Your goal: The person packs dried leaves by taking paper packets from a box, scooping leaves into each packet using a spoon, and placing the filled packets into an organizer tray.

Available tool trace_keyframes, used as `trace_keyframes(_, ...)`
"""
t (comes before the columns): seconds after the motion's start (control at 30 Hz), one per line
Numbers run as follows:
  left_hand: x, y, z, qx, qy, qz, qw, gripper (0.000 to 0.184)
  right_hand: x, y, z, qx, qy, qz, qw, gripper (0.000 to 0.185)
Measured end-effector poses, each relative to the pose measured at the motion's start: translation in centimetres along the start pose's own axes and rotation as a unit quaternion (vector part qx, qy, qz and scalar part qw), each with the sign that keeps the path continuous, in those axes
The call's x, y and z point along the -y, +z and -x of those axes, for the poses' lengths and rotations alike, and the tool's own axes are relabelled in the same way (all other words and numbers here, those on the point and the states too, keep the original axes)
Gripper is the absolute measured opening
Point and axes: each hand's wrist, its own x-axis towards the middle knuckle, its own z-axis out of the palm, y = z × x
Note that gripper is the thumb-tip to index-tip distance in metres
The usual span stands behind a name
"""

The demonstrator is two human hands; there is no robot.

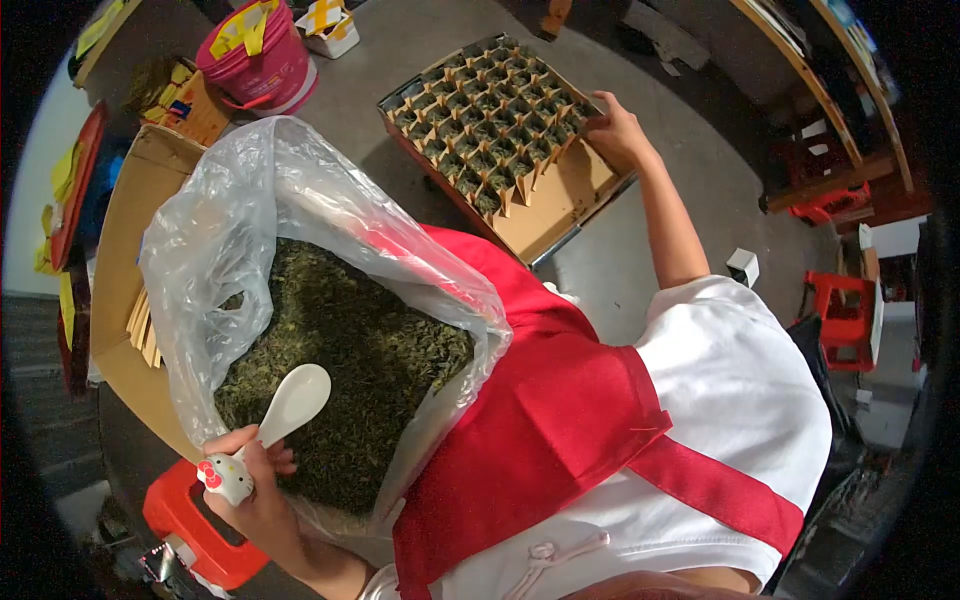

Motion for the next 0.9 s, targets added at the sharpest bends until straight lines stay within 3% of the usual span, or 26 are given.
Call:
trace_keyframes(0.07,0.3,-0.1,-0.2,0.009,0.0,-0.015,1.0,0.009,-0.8,-1.1,0.1,-0.017,-0.013,0.044,0.999,0.052)
trace_keyframes(0.13,0.7,-0.2,-1.2,0.069,0.106,-0.117,0.985,0.007,-0.9,-2.0,-0.8,-0.03,-0.061,0.091,0.994,0.048)
trace_keyframes(0.2,0.0,0.8,-2.5,0.107,0.184,-0.202,0.956,0.004,4.4,-2.9,-1.1,-0.026,-0.088,0.034,0.995,0.039)
trace_keyframes(0.23,-0.1,1.4,-3.3,0.124,0.265,-0.229,0.928,0.011,8.0,-3.0,-1.1,-0.023,-0.132,-0.007,0.991,0.034)
trace_keyframes(0.27,-0.6,2.2,-4.0,0.164,0.229,-0.284,0.916,0.016,11.8,-2.9,-0.9,-0.019,-0.173,-0.051,0.984,0.03)
trace_keyframes(0.4,2.5,6.8,-6.0,0.205,0.419,-0.287,0.836,0.024,28.1,-2.9,1.9,0.09,-0.41,-0.217,0.881,0.024)
trace_keyframes(0.47,3.0,8.0,-5.4,0.204,0.458,-0.268,0.822,0.03,34.4,-2.7,3.3,0.089,-0.523,-0.177,0.829,0.025)
trace_keyframes(0.5,2.1,8.7,-5.2,0.182,0.459,-0.213,0.843,0.022,37.0,-3.5,3.8,0.148,-0.547,-0.169,0.807,0.026)
trace_keyframes(0.57,2.1,9.5,-4.8,0.23,0.38,-0.164,0.881,0.017,41.3,-5.7,4.8,0.265,-0.585,-0.146,0.753,0.029)
trace_keyframes(0.63,1.6,9.9,-4.2,0.273,0.258,-0.13,0.918,0.011,46.2,-1.3,5.3,0.245,-0.666,-0.12,0.694,0.026)
trace_keyframes(0.67,1.4,10.2,-4.1,0.29,0.178,-0.086,0.936,0.01,49.0,2.8,5.0,0.166,-0.725,-0.109,0.66,0.022)
trace_keyframes(0.73,2.2,10.2,-4.5,0.307,0.034,0.017,0.951,0.011,51.8,3.4,7.2,0.222,-0.749,0.025,0.624,0.018)
trace_keyframes(0.8,4.4,10.7,-5.2,0.307,-0.09,0.135,0.938,0.014,53.6,6.5,7.3,0.2,-0.786,0.054,0.582,0.017)
trace_keyframes(0.9,4.6,9.7,-5.3,0.29,-0.144,0.237,0.916,0.018,55.3,10.2,7.0,0.177,-0.744,0.161,0.623,0.023)
